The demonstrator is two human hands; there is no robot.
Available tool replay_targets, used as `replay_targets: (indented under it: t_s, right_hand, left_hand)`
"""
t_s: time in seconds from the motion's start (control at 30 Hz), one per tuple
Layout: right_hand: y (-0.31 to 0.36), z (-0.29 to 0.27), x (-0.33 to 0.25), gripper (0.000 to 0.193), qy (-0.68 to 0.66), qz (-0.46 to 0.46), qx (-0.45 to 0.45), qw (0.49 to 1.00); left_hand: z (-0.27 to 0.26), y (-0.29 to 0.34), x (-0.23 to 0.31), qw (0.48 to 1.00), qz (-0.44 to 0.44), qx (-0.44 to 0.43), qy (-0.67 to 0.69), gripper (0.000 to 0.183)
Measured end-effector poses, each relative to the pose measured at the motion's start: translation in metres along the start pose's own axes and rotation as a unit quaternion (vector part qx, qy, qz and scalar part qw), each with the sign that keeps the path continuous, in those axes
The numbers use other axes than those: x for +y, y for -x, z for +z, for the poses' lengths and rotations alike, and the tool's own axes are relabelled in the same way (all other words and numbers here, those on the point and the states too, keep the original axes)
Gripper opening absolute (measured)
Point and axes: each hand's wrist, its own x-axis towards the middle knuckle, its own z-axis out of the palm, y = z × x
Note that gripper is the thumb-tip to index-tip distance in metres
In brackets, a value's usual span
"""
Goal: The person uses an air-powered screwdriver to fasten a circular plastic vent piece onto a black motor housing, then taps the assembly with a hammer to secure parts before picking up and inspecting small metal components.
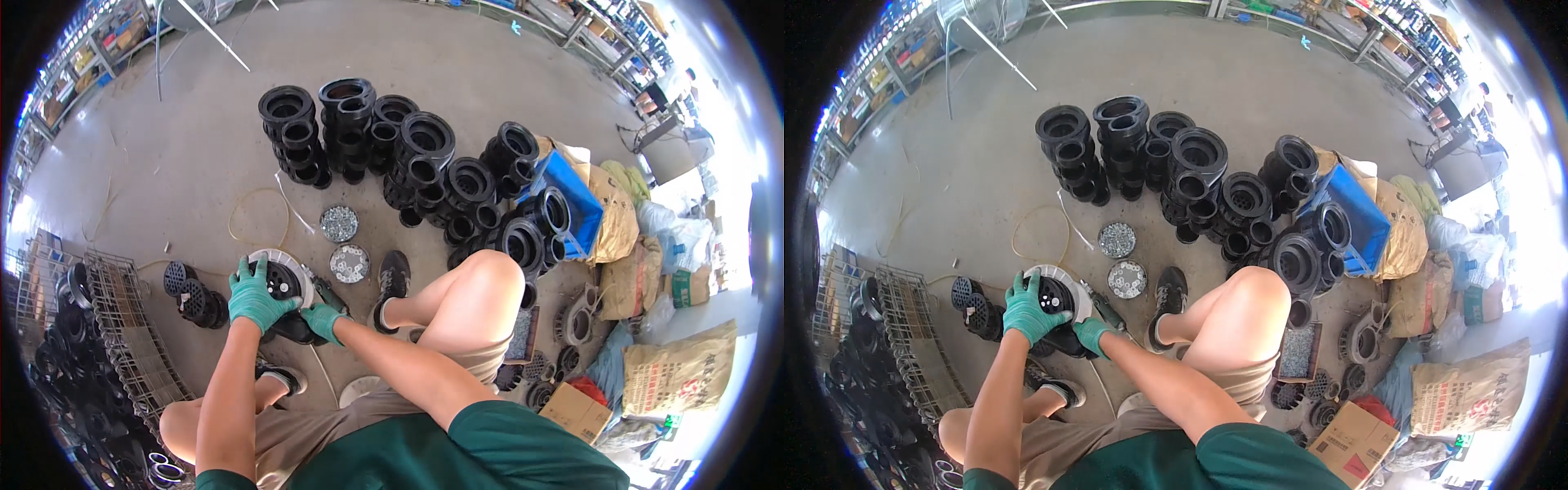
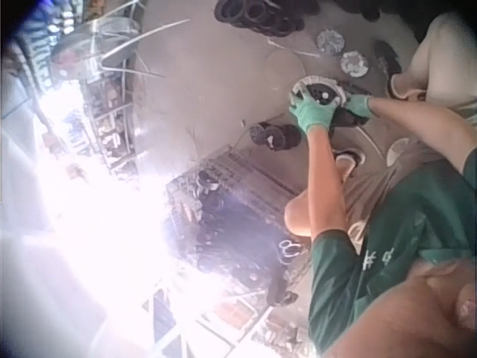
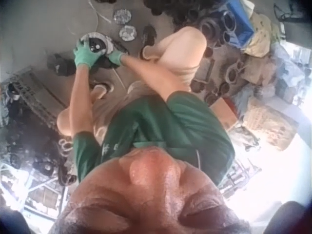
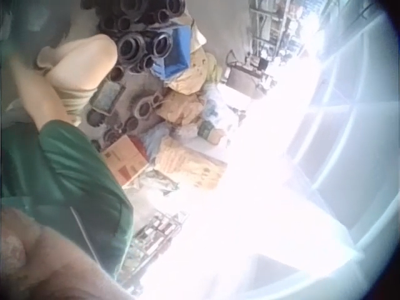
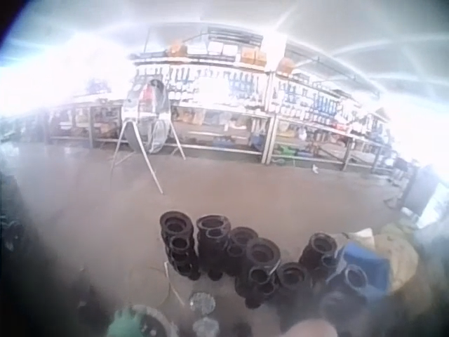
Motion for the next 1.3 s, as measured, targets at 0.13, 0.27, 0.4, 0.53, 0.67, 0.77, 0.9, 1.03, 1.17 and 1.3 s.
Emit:
replay_targets:
  t_s: [0.13,0.27,0.4,0.53,0.67,0.77,0.9,1.03,1.17,1.3]
  right_hand:
    - [0.007,-0.002,-0.025,0.057,0.053,-0.036,0.075,0.995]
    - [0.167,-0.081,-0.137,0.045,-0.217,-0.171,0.080,0.958]
    - [0.227,-0.122,-0.177,0.046,-0.121,-0.429,0.092,0.891]
    - [0.279,-0.138,-0.218,0.033,-0.050,-0.415,0.079,0.905]
    - [0.328,-0.167,-0.234,0.026,0.008,-0.435,0.138,0.890]
    - [0.363,-0.222,-0.248,0.025,0.118,-0.400,0.173,0.892]
    - [0.403,-0.293,-0.257,0.026,0.169,-0.367,0.246,0.881]
    - [0.409,-0.344,-0.251,0.027,0.185,-0.260,0.235,0.918]
    - [0.383,-0.416,-0.230,0.023,0.256,-0.217,0.258,0.906]
    - [0.344,-0.460,-0.185,0.020,0.304,-0.195,0.297,0.884]
  left_hand:
    - [0.013,-0.012,-0.040,0.983,0.022,0.054,0.173,0.118]
    - [0.028,0.000,-0.087,0.747,0.039,0.108,0.655,0.108]
    - [-0.016,0.046,-0.021,0.565,0.011,0.085,0.821,0.108]
    - [-0.004,0.040,-0.009,0.524,0.070,-0.057,0.847,0.100]
    - [-0.021,0.062,0.016,0.579,0.057,-0.195,0.790,0.115]
    - [-0.053,0.081,0.014,0.687,0.123,-0.206,0.686,0.105]
    - [-0.069,0.081,-0.049,0.801,0.175,-0.144,0.554,0.077]
    - [-0.080,0.082,-0.087,0.835,0.136,-0.132,0.517,0.068]
    - [-0.082,0.066,-0.105,0.848,0.133,-0.141,0.493,0.062]
    - [-0.075,0.054,-0.117,0.869,0.086,-0.113,0.473,0.061]
